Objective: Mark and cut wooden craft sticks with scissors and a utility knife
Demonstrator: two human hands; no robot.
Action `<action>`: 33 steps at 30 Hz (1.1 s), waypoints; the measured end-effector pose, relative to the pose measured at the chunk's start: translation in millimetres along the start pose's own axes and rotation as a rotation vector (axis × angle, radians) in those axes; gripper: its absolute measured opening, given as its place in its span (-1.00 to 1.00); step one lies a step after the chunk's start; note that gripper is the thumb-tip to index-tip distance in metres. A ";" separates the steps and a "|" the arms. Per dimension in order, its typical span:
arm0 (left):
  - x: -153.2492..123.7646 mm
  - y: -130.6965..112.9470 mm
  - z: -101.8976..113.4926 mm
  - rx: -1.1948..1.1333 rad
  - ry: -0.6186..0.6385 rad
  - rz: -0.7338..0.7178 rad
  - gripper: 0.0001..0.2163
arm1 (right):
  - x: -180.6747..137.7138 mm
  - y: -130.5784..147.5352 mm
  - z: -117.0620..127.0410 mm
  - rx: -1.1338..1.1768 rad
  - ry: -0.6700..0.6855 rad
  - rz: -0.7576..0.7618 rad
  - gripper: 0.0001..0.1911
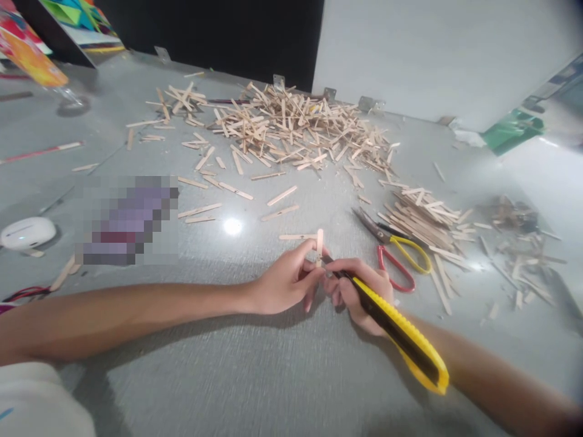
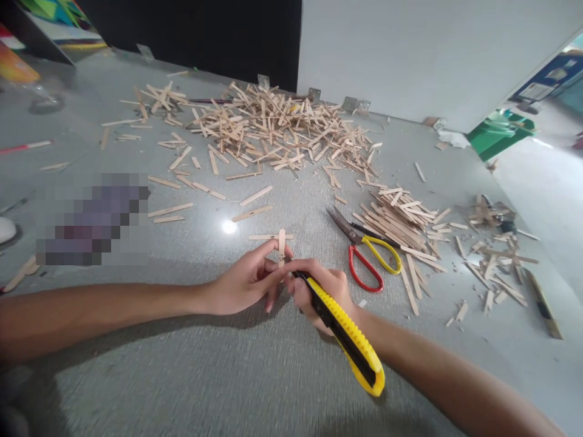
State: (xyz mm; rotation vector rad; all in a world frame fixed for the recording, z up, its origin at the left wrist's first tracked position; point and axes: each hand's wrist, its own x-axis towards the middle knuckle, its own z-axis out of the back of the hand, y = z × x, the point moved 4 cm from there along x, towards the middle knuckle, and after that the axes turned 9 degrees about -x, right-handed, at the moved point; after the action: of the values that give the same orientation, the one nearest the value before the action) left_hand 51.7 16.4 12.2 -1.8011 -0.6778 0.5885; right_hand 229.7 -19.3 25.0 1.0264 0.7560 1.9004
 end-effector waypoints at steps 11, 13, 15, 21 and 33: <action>-0.3 1.7 3.8 0.106 -0.011 0.000 -0.84 | 2.7 1.6 0.3 0.002 0.051 -0.069 -0.75; -0.5 0.9 4.4 0.135 -0.014 0.000 -0.85 | 4.2 1.5 0.0 0.023 0.075 -0.075 -0.73; -0.8 -0.6 4.4 0.166 -0.013 0.002 -0.85 | 5.8 1.6 -0.3 0.038 0.085 -0.078 -0.72; -2.1 -4.1 4.5 0.259 -0.027 -0.012 -0.80 | 12.1 7.7 0.1 0.058 0.089 -0.158 -0.72; 4.6 -21.4 15.3 0.226 -0.134 -0.020 -0.82 | 8.9 6.5 16.4 -0.547 0.159 0.297 -0.63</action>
State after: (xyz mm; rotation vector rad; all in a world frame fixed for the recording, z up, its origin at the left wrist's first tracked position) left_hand 41.1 35.5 27.5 -1.5538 -0.6894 0.7470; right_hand 238.4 -12.7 41.4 0.6701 0.1407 2.2863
